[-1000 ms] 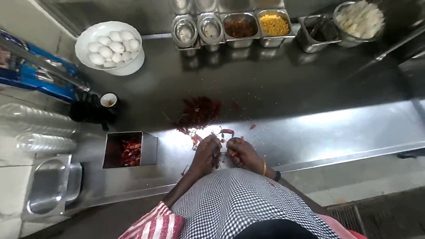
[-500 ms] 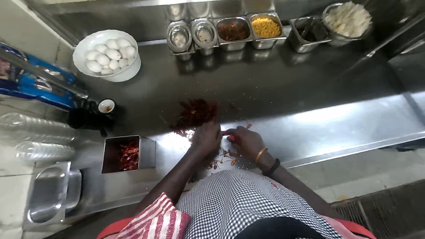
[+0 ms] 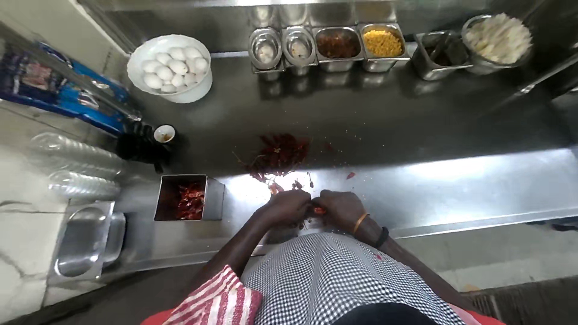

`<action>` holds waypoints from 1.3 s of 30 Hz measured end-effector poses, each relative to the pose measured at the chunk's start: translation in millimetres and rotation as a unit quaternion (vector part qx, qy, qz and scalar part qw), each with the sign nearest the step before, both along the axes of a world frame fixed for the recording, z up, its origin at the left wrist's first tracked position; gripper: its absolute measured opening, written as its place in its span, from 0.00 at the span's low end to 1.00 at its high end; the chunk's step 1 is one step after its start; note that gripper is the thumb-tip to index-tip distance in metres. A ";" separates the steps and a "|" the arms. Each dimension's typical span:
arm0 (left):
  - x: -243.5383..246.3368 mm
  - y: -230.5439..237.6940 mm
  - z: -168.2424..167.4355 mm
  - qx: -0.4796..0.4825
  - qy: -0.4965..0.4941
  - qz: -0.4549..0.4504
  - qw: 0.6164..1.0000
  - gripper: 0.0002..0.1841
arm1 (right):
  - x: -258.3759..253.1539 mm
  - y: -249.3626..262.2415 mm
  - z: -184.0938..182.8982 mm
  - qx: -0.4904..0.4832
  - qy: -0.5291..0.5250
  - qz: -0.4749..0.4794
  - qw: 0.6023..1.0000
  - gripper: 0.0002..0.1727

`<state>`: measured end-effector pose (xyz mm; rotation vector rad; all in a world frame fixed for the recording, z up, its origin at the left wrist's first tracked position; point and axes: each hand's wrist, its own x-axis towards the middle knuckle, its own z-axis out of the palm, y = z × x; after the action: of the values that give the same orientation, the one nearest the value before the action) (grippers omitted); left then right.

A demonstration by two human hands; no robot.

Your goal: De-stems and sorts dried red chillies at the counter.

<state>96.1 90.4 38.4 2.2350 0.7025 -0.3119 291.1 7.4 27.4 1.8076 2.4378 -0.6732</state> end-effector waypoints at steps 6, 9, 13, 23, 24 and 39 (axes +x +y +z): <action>-47.2 -18.9 -6.3 -0.318 -0.203 0.060 0.924 0.13 | 3.6 -3.5 13.9 -0.110 0.222 0.057 0.967 0.08; -60.7 -46.0 16.9 -0.421 -0.328 0.257 0.806 0.10 | 4.2 -6.2 22.3 -0.173 0.407 -0.072 0.894 0.08; -70.1 -21.2 -6.5 -0.237 -0.347 0.376 0.826 0.08 | 1.3 -20.0 5.7 -0.176 0.636 -0.270 0.702 0.11; -56.7 -4.0 34.8 0.130 -0.024 0.257 0.957 0.15 | -9.7 -23.2 -29.8 -0.261 0.746 -0.306 0.531 0.07; -48.7 -9.5 62.7 0.101 0.021 0.261 0.960 0.15 | -12.6 -24.2 -29.0 -0.261 0.743 -0.306 0.536 0.07; -39.8 -51.9 -31.3 -0.062 -0.213 0.313 0.924 0.11 | -43.5 -11.9 -13.2 -0.039 0.459 -0.294 0.838 0.09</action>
<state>56.3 38.4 7.1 1.7510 1.0621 0.4229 247.7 -4.5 14.2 2.6377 2.0701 -2.0631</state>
